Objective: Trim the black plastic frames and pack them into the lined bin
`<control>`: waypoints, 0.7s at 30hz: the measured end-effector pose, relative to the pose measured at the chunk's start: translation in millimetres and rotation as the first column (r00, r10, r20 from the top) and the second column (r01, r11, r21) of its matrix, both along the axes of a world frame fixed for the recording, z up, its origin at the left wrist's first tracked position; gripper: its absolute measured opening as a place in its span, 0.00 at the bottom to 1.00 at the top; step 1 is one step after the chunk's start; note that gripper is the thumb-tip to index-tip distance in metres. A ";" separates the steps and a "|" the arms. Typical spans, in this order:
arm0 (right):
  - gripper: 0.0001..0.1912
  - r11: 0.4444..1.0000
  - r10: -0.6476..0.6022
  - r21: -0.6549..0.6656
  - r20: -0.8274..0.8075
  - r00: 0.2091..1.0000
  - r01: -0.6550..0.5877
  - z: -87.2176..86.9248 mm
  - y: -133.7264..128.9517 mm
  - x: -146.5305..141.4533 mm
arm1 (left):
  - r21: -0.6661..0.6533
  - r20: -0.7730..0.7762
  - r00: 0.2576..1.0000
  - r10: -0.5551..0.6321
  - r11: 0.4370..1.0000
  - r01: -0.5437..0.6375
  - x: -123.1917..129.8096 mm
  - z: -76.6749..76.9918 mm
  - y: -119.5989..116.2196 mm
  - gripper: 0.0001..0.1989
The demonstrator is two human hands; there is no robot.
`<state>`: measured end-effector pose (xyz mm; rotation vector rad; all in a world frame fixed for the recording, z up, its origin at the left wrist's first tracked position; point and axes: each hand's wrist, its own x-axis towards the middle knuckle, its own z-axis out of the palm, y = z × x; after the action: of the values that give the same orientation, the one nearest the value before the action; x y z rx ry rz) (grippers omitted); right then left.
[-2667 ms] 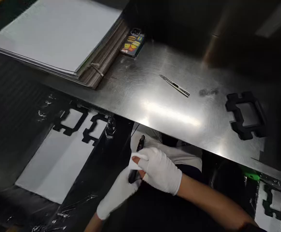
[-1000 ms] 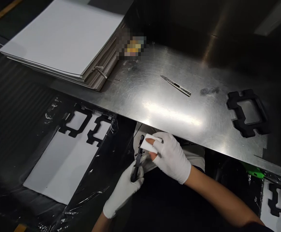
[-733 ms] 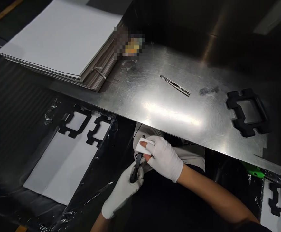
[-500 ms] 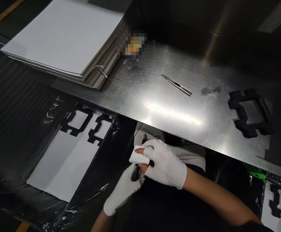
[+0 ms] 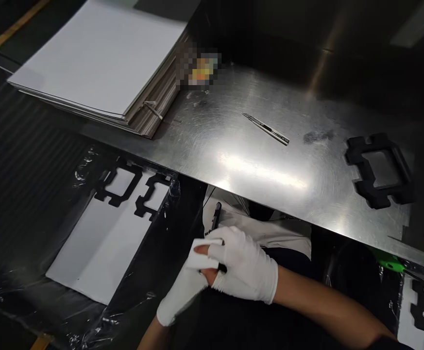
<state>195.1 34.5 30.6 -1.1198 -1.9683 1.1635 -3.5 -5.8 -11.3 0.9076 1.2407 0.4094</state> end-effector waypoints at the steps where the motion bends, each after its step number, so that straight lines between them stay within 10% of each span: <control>1: 0.20 0.998 0.064 -0.001 0.005 0.998 -0.064 -2.0 -0.6 -0.3 | 0.000 0.009 1.000 -0.002 1.000 0.002 0.2 -1.0 -0.2 0.13; 5: 0.17 0.993 0.038 0.104 0.218 0.975 -0.062 -8.1 2.7 2.8 | -0.029 -0.103 0.992 -0.074 0.997 0.071 1.1 -3.4 -3.7 0.06; 12: 0.13 0.976 0.206 0.059 0.062 0.977 -0.210 -2.4 4.7 6.4 | -0.015 0.047 0.998 -0.034 0.999 0.035 -1.0 -0.8 -2.1 0.15; 16: 0.13 0.990 -0.025 0.140 0.172 0.985 0.001 -4.3 6.3 7.9 | -0.041 -0.069 0.996 -0.051 0.998 0.049 1.0 3.4 0.2 0.10; 21: 0.13 0.983 0.152 0.092 0.078 0.985 -0.159 -3.0 7.2 8.3 | -0.015 0.044 0.998 -0.042 0.999 0.043 -1.0 3.6 1.2 0.11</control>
<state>203.4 41.7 27.6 -0.9843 -2.1760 1.1060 -4.6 -4.6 -7.7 0.9054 1.1808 0.3832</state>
